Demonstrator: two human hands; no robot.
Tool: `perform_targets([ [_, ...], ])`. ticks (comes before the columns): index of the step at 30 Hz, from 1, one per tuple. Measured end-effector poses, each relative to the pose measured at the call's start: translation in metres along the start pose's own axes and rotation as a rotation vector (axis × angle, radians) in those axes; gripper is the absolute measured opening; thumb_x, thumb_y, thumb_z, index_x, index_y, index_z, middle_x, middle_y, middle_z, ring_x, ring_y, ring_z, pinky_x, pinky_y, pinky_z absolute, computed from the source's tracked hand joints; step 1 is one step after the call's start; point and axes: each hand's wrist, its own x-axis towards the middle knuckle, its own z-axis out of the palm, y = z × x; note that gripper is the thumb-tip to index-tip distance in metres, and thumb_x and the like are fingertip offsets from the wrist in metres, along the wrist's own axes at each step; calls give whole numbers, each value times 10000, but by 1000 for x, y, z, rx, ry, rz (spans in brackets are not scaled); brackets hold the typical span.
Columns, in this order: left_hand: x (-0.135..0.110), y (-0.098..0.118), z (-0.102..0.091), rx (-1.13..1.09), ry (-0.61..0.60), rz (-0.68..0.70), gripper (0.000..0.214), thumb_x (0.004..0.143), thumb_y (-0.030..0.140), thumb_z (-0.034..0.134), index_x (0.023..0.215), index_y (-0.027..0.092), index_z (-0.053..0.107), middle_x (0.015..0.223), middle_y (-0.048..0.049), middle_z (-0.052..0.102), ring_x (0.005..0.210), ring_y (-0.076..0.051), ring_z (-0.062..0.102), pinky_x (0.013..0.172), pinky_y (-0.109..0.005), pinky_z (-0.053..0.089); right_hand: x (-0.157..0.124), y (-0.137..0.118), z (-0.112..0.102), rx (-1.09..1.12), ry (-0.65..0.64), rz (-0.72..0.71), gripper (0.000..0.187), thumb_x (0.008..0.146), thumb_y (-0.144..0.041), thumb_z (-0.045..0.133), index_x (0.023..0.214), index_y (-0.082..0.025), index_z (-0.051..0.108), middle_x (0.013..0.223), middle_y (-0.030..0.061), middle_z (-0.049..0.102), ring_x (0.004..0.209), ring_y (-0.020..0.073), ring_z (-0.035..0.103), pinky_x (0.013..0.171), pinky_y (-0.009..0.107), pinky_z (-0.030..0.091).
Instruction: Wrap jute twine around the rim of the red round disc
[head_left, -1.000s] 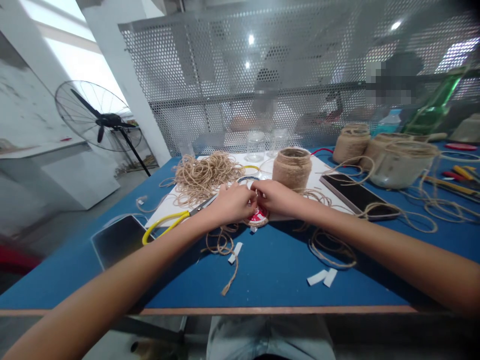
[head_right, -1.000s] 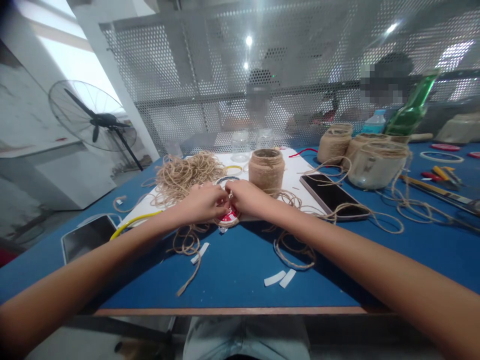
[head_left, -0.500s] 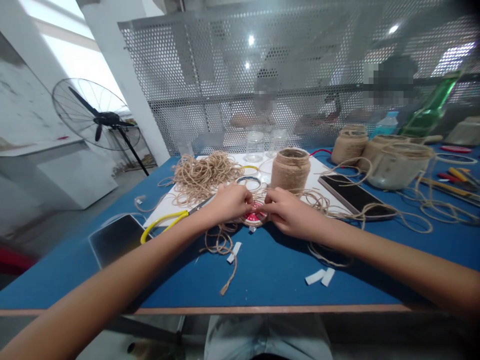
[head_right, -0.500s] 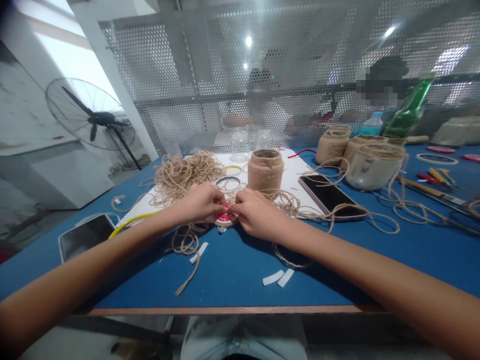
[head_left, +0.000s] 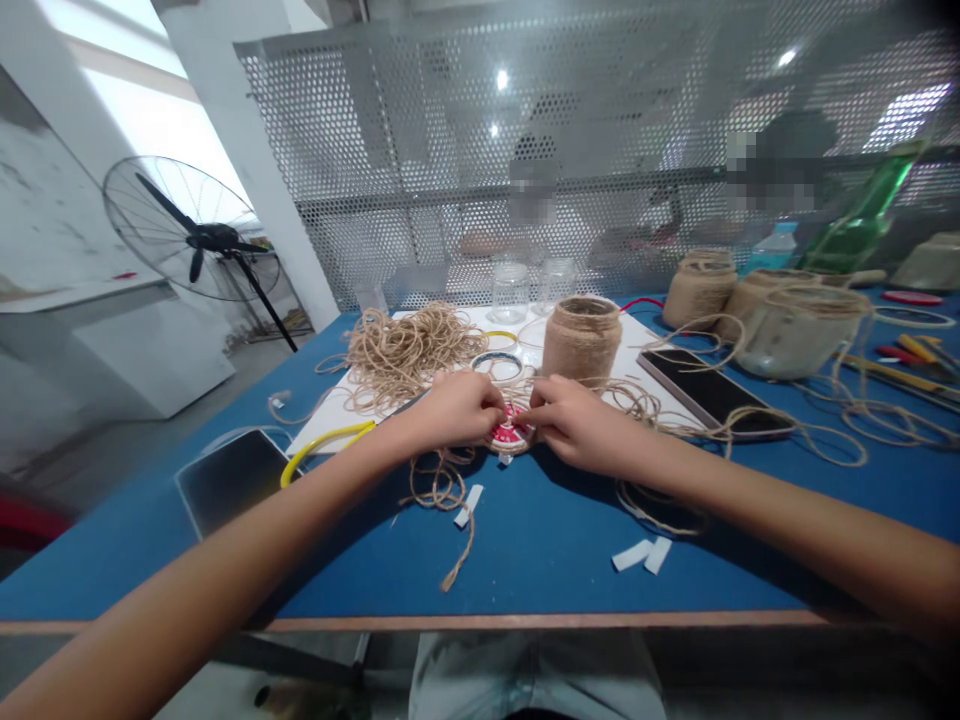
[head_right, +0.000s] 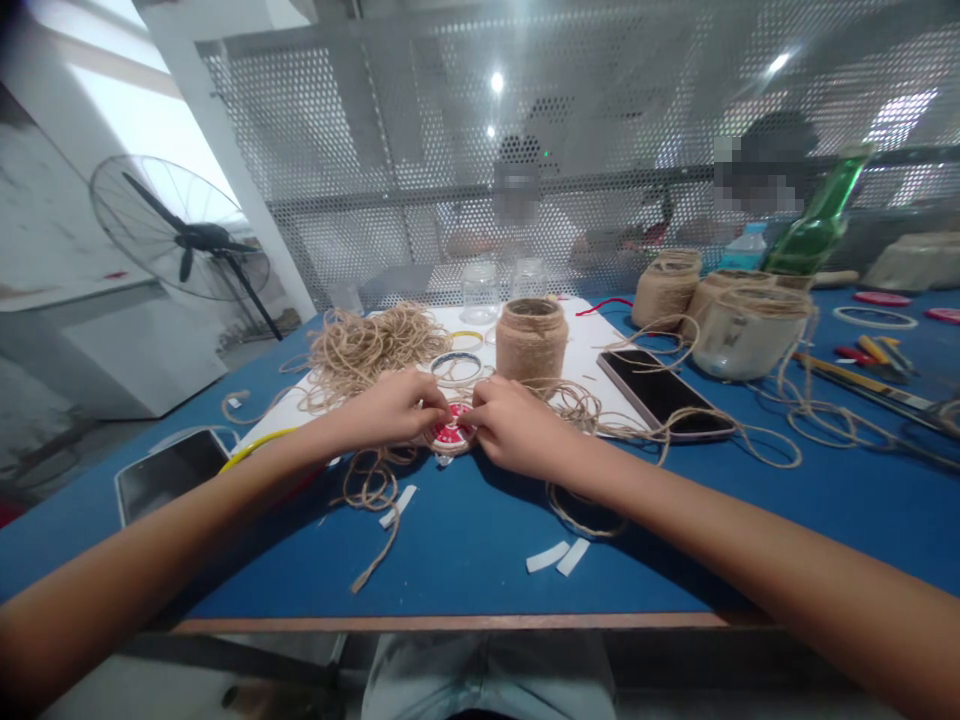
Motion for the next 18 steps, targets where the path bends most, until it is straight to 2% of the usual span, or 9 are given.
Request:
perform_targets([
  [11,0,1,1,-2,-2,12,298,719,244,413,813,170,686,756,-57,659,730,-173,543,682,-280,345,2,0,-1,-36,-5,16,228,794,-138,437,839,-163,659,772,62,497,748,157,415,655,272,284],
  [18,1,-1,3,50,24,40,311,752,265,395,829,185,686,784,-64,650,760,-178,535,681,-299,322,8,3,0,-62,-23,25,230,786,-148,447,886,-170,653,785,64,508,761,165,420,668,275,287],
])
